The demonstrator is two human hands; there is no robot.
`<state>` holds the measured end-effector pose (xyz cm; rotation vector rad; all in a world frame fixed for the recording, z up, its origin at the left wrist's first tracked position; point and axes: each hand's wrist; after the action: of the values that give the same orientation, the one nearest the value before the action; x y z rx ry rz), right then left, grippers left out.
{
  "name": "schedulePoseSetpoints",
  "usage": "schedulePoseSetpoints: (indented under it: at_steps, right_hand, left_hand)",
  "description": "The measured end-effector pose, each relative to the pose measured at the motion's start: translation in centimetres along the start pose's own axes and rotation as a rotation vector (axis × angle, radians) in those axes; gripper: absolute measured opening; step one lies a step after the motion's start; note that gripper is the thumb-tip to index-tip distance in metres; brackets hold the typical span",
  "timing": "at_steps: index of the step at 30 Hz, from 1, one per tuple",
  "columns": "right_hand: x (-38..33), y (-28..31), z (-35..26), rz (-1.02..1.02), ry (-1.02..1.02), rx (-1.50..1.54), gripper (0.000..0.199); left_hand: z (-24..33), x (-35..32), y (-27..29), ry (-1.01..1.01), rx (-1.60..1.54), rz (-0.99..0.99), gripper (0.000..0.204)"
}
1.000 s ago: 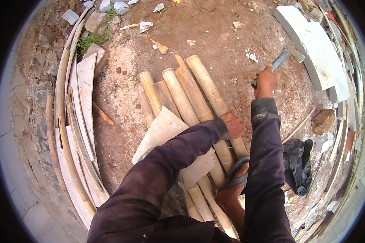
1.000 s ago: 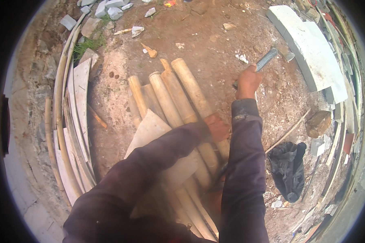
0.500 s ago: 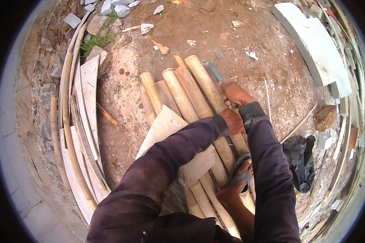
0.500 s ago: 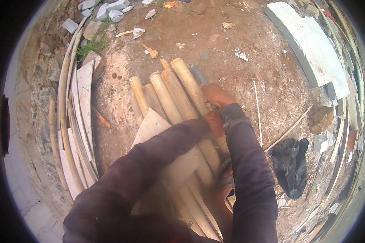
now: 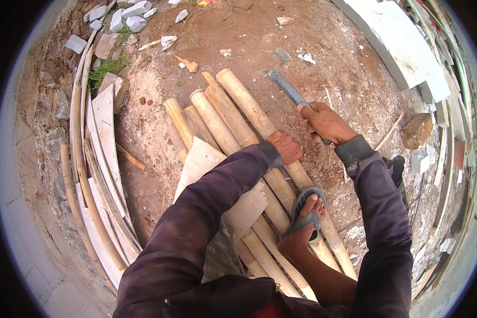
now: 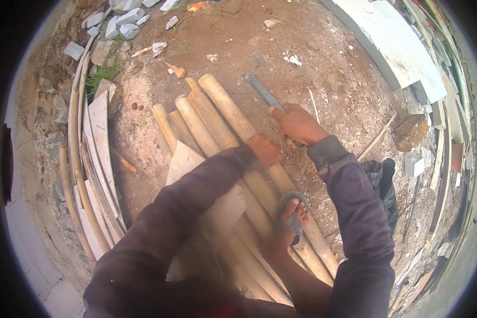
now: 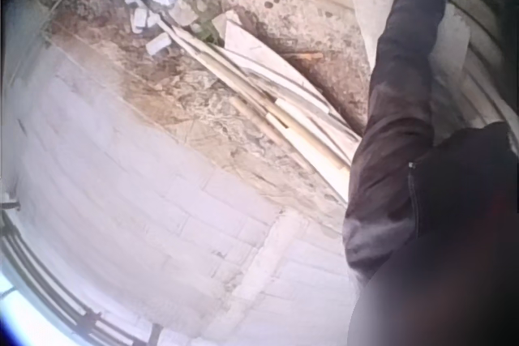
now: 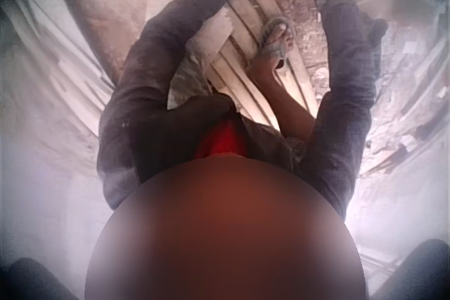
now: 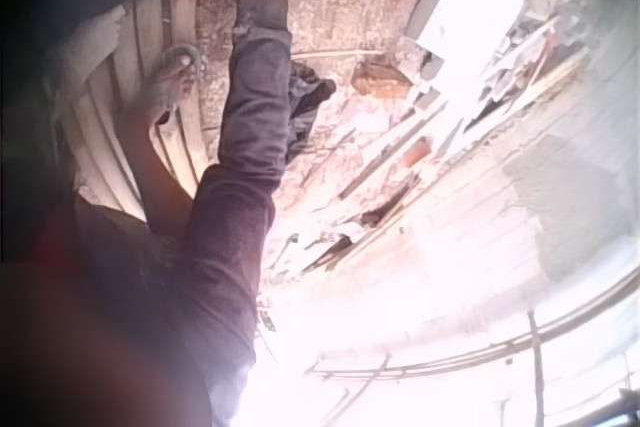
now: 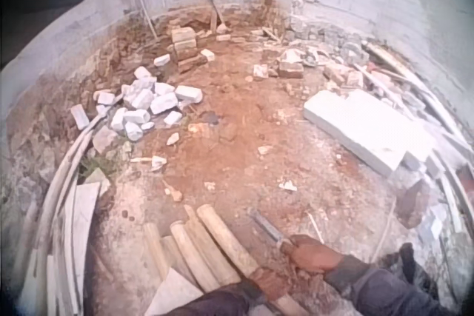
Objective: The person uses a hammer to drive nails into a flat wooden board placed on bamboo poles. They repeatedly position the board, hammer nails, and adjust the bamboo poles on the ground. The person also moves a plastic bag and repositions the board and poles during the process.
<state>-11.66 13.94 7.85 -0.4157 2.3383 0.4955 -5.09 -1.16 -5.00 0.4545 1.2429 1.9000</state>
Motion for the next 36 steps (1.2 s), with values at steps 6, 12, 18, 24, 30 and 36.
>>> schedulePoseSetpoints:
  at_steps: [6, 12, 18, 24, 30, 36]
  right_hand:
    - [-23.5, 9.4, 2.3, 0.144, -0.128, -0.355, 0.03]
    - [-34.5, 3.7, 19.0, 0.356, -0.367, -0.325, 0.025]
    - [-35.1, -2.5, 37.8, 0.507, -0.24, -0.15, 0.03]
    - [-34.5, -4.2, 42.4, 0.544, -0.264, 0.045, 0.06]
    - [-34.4, -5.2, 40.1, 0.559, -0.254, 0.317, 0.073]
    - [-34.2, -5.4, 39.8, 0.609, -0.314, -0.131, 0.079]
  left_hand:
    - [0.1, -0.3, 1.6, 0.189, -0.287, 0.018, 0.025]
    - [0.9, -13.5, 8.1, 0.15, -0.145, 0.15, 0.056]
    - [5.3, -16.8, 4.5, 0.371, 0.034, -0.336, 0.119]
    - [5.4, -14.7, 2.7, 0.484, 0.105, -0.447, 0.12]
    - [5.5, -14.7, 2.9, 0.493, 0.192, -0.421, 0.115]
    - [5.5, -15.2, 3.1, 0.483, 0.177, -0.401, 0.108]
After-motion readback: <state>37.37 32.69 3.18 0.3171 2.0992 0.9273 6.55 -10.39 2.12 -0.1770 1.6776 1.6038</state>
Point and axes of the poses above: each hand's wrist, its own x-axis towards the middle knuckle, its own y-axis out of the back of the hand, z = x × y, and after that the axes turned 7 degrees about x, right-handed
